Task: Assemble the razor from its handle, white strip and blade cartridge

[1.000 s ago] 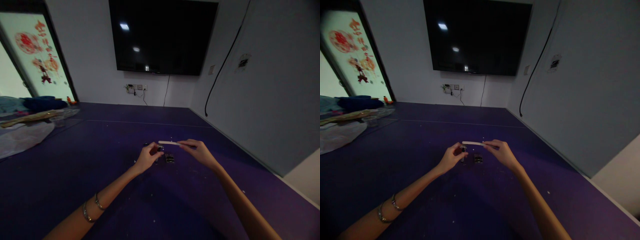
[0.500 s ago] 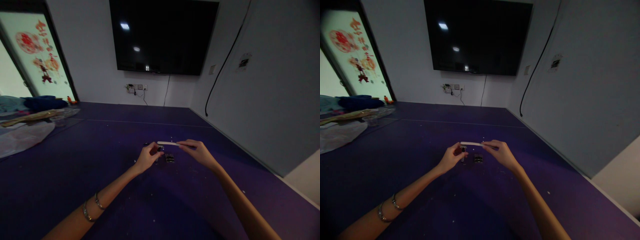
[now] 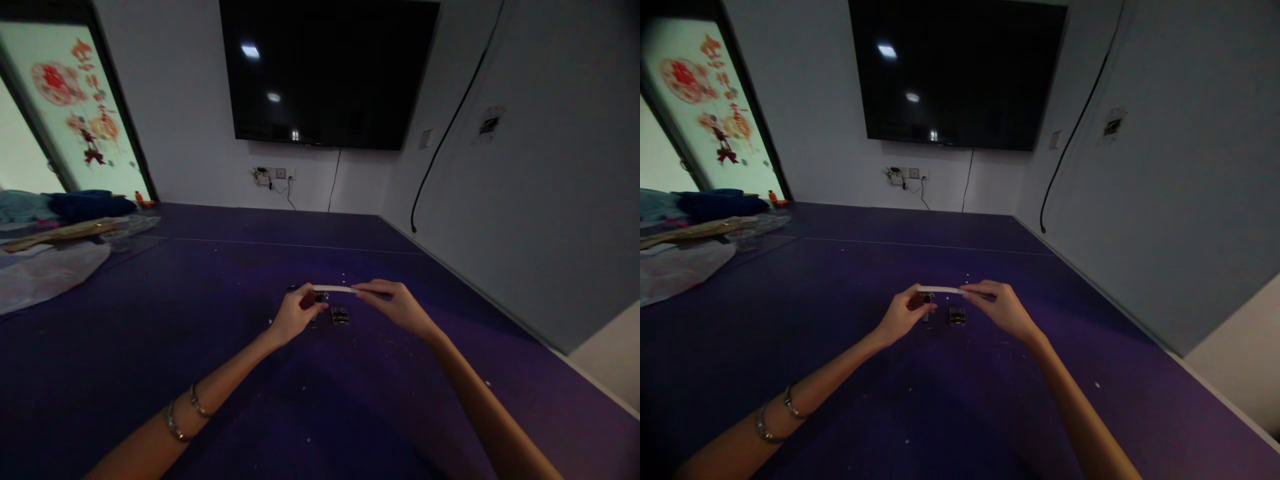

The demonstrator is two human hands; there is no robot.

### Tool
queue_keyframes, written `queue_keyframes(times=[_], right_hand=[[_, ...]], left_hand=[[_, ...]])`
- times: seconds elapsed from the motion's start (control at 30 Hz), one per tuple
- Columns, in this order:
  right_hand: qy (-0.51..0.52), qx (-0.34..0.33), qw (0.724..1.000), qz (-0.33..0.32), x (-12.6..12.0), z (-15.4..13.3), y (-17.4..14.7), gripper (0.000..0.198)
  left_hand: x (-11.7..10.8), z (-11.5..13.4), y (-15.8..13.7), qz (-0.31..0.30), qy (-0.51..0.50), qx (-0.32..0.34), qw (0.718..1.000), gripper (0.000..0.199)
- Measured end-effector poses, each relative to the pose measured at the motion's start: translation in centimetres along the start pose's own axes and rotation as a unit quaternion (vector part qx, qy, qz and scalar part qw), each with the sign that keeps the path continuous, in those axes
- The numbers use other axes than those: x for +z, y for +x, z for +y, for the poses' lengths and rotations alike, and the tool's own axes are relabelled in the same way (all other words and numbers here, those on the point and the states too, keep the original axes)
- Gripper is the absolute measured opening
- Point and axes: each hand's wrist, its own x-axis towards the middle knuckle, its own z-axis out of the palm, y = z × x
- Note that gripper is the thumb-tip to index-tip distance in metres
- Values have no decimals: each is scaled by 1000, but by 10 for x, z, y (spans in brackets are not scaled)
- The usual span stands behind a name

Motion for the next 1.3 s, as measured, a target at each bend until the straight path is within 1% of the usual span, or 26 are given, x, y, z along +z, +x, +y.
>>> queue_keyframes(times=[0.17,0.37,0.53,0.7,0.87,1.07,1.23,1.3], right_hand=[[-12,7,1000,12,-1,1,0,27],[-13,-10,1000,-2,-2,-4,-1,27],[-31,-1,999,13,-3,-3,-1,26],[-34,-19,999,-5,-5,-9,-1,26],[-45,-4,999,14,-7,-7,-1,25],[-34,-22,999,-4,-7,-11,-2,26],[-53,-4,998,17,-8,-7,-2,26],[-47,-4,999,14,-8,-6,-2,26]], left_hand=[[1,1,-1,-3,-3,6,1000,18],[0,1,-1,-7,-6,-8,1000,19],[0,2,-2,-7,-9,-1,1000,19],[0,1,-2,-5,-3,-3,1000,21],[0,3,-1,-13,-11,8,1000,21],[-2,6,-1,-8,11,8,1000,21],[-1,8,-2,-12,-8,6,1000,20],[0,8,-2,-11,-9,7,1000,20]])
